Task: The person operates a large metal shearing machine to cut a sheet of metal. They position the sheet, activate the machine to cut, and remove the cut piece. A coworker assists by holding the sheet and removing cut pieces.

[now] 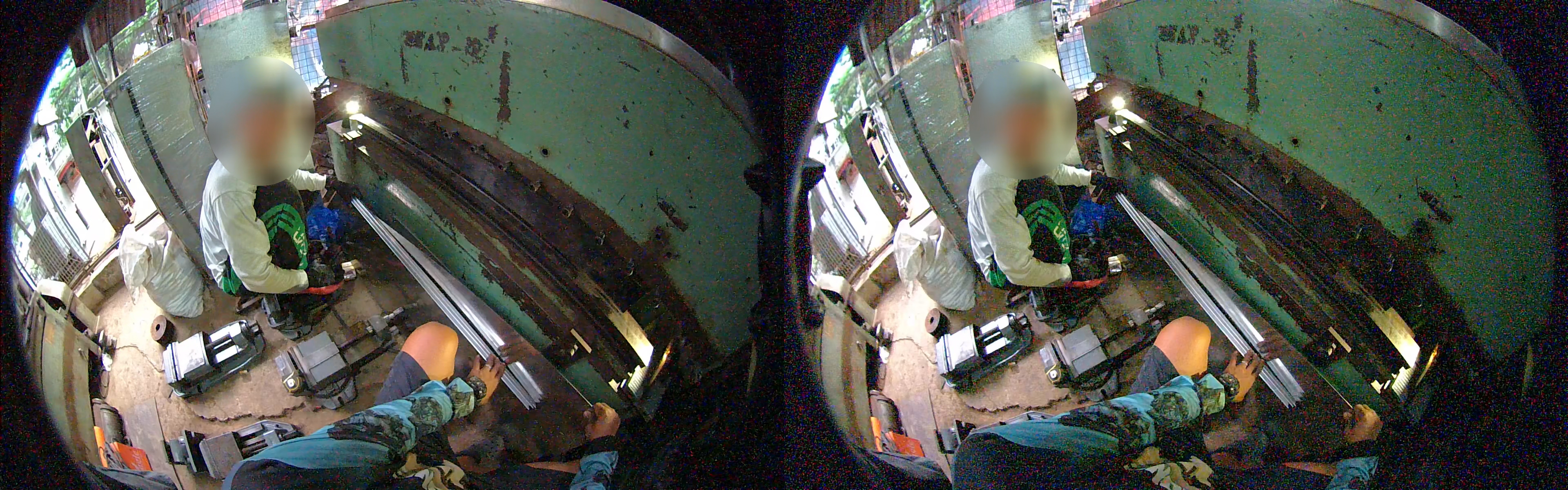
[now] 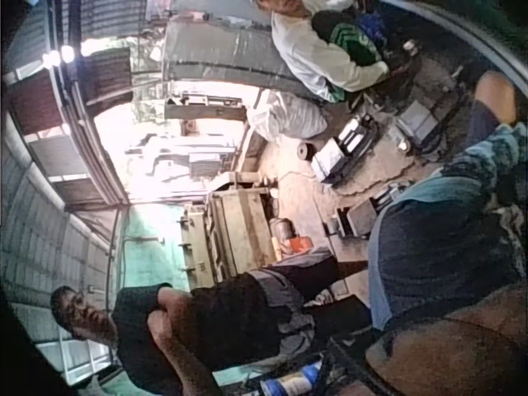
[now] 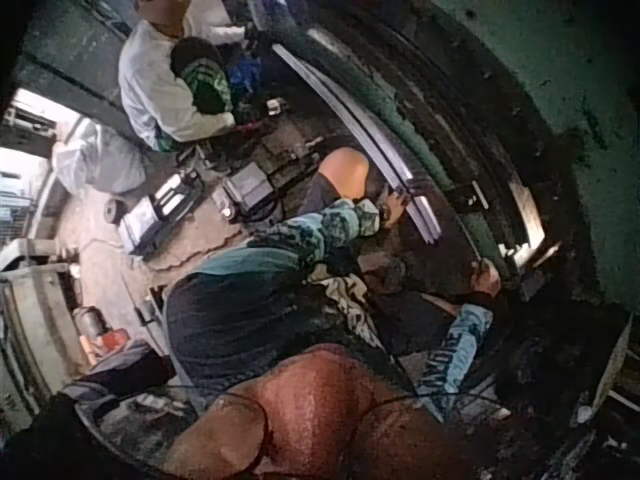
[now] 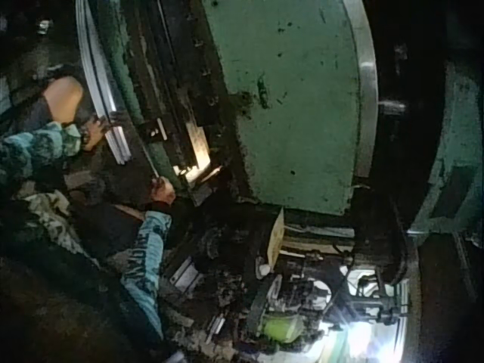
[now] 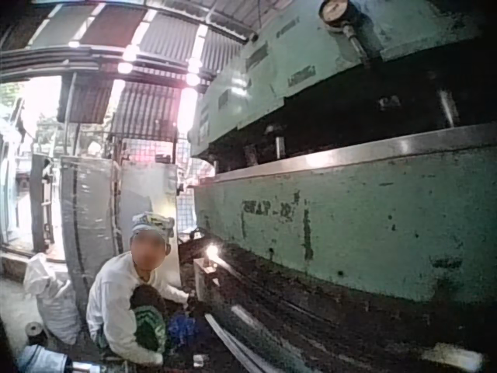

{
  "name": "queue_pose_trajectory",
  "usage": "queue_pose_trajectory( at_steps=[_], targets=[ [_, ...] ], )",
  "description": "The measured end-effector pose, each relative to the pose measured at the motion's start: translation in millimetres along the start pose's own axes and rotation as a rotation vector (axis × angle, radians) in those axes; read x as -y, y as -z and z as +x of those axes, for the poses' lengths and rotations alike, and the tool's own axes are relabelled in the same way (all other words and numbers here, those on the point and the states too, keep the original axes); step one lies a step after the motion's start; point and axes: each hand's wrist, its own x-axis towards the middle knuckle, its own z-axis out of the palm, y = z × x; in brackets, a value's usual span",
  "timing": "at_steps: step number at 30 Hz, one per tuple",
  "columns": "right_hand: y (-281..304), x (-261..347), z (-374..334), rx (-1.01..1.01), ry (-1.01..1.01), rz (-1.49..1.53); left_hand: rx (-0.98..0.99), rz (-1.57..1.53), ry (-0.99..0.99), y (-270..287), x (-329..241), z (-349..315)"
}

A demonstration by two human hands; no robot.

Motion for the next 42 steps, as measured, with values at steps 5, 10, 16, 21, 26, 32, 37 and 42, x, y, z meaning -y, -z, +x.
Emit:
queue_pose_trajectory(
  at_steps=[5,10,16,21,26,32,37,42],
  targets=[
    [0,-1,5,0.054,-0.048,0.069,0.100,-0.034,0.020,1,-1,0],
    [3,5,8,0.023,-0.036,0.029,-0.095,0.574,0.004,-60,-11,10],
    [18,10,15,0.040,0.000,0.069,0.089,1.530,-0.120,-118,-19,25],
    [20,12,18,-0.007,0.059,0.073,0.176,1.532,-0.199,-110,-18,20],
    [26,19,22,-0.023,0.074,0.110,-0.037,1.189,-0.071,-99,-14,12],
    [30,26,22,-0.005,0.010,0.044,-0.025,1.517,-0.050,-100,-13,16],
    [26,19,21,0.019,0.008,0.078,-0.020,1.649,-0.039,-99,-12,15],
    [28,20,22,0.028,0.018,0.046,-0.037,1.586,-0.072,-91,-9,13]
  ],
)
